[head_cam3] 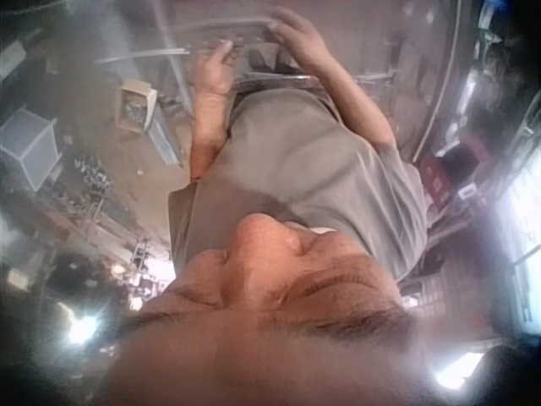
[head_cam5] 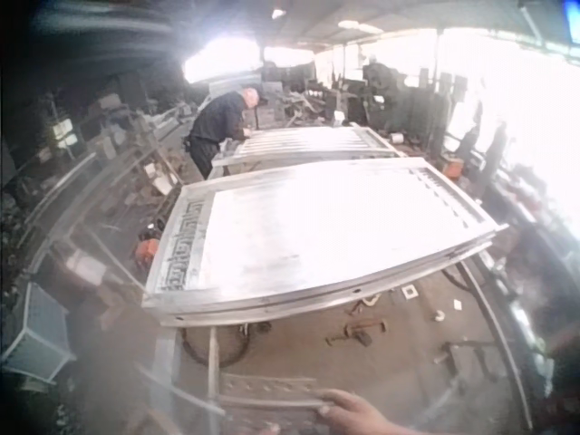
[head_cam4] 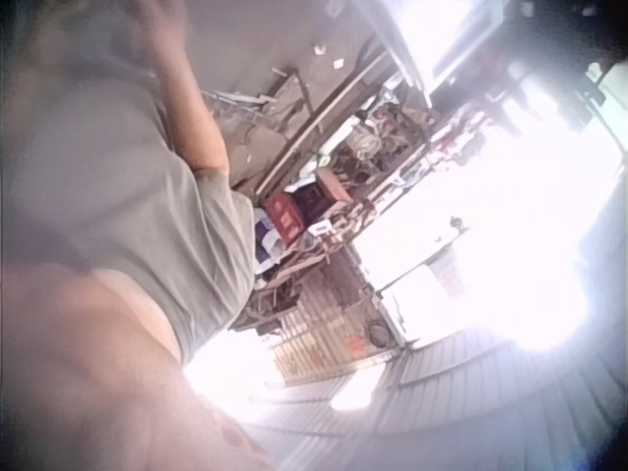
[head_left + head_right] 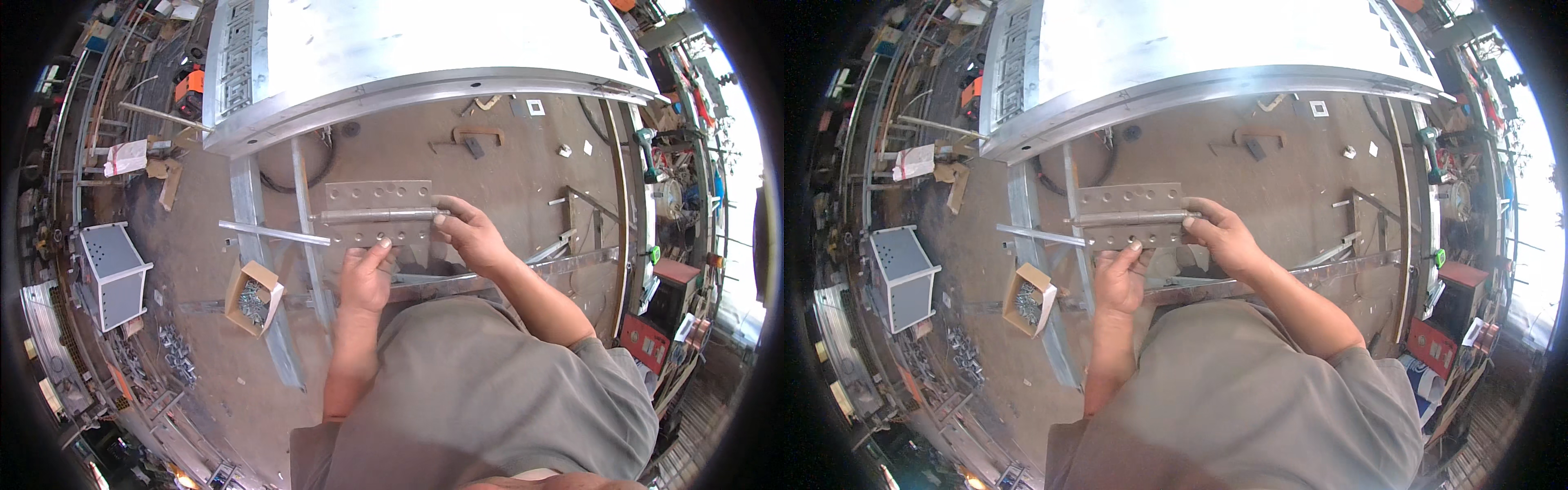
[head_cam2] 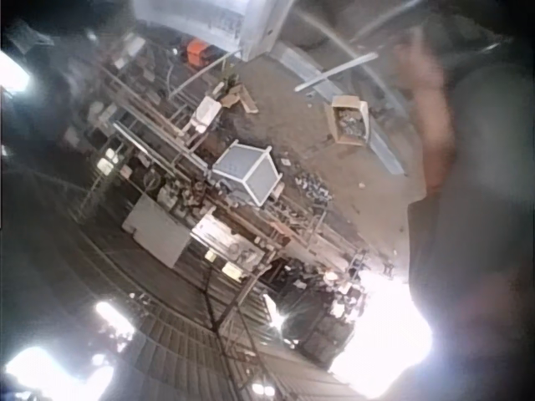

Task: The person aligns a metal hinge onto a large metal frame and uses a cordless drill to fasten it with screws. They handle the hinge, frame, and drill throughout the process.

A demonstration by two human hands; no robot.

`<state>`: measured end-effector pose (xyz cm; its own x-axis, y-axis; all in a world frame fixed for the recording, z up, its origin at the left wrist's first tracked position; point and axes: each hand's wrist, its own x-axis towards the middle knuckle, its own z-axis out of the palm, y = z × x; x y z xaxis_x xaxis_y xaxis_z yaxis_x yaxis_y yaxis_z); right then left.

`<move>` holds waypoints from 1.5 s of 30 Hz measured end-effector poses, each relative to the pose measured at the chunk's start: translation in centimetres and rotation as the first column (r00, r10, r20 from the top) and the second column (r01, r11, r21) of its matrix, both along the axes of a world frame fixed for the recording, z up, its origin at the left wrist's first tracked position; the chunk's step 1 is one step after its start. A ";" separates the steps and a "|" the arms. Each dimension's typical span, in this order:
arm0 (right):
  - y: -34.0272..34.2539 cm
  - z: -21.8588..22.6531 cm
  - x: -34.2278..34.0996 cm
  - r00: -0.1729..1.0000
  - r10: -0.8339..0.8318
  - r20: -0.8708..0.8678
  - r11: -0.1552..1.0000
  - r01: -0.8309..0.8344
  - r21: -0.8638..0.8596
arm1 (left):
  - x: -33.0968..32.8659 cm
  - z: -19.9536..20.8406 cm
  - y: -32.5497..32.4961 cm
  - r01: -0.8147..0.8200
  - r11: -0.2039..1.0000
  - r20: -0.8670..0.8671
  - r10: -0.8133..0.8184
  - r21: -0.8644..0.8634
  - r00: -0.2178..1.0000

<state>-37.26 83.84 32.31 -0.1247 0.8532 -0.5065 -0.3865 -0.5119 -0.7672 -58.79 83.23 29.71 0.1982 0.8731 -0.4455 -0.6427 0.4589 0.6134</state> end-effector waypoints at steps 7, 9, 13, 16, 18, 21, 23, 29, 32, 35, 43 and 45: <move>0.1 -0.3 -0.6 0.999 -0.019 0.043 1.000 0.020 -0.017 | -0.1 -0.7 0.3 0.024 1.000 0.003 -0.024 0.006 1.000; 0.1 -0.5 -0.6 0.998 -0.015 0.054 1.000 0.015 -0.009 | -0.2 -0.7 0.5 0.035 0.999 0.036 -0.035 -0.011 0.999; 0.0 -0.7 -0.6 0.997 -0.013 0.072 1.000 0.013 0.007 | -0.1 -0.2 0.6 0.041 0.999 0.026 -0.041 -0.027 0.999; -0.1 -0.8 -0.4 0.995 -0.010 0.099 1.000 0.009 0.006 | 0.2 0.2 0.8 0.035 0.999 0.044 -0.034 -0.023 0.998; -0.2 -0.8 -0.3 0.995 -0.014 0.098 1.000 0.013 0.006 | 0.4 0.3 0.8 0.023 0.999 0.046 -0.022 -0.030 0.999; -0.2 -0.8 0.0 0.996 -0.014 0.085 1.000 0.013 0.021 | 0.5 0.3 1.2 0.085 0.996 0.033 -0.085 -0.019 0.996; -0.2 -0.8 0.2 0.995 -0.004 0.101 1.000 0.001 0.026 | 0.8 0.4 1.3 0.045 0.999 0.035 -0.045 -0.015 0.998; -0.1 -0.8 0.8 0.995 0.012 0.102 0.998 -0.017 0.053 | 1.2 1.1 1.8 0.081 0.997 0.051 -0.080 -0.012 0.996; -0.1 -1.0 0.9 0.992 0.022 0.126 0.999 -0.027 0.042 | 1.4 1.3 1.8 0.058 0.998 0.053 -0.057 -0.022 0.997; -0.3 -0.8 0.9 0.995 0.009 0.098 0.998 -0.015 0.059 | 1.3 1.2 1.7 0.071 0.997 0.023 -0.070 -0.038 0.997; -0.5 0.2 0.5 0.992 -0.025 0.123 1.000 0.026 -0.010 | 0.7 -0.9 1.5 0.107 0.994 0.031 -0.106 -0.030 0.994; -0.4 0.1 0.2 0.996 -0.058 0.071 0.998 0.058 0.006 | 0.5 -1.3 1.4 0.134 0.990 0.013 -0.134 -0.039 0.991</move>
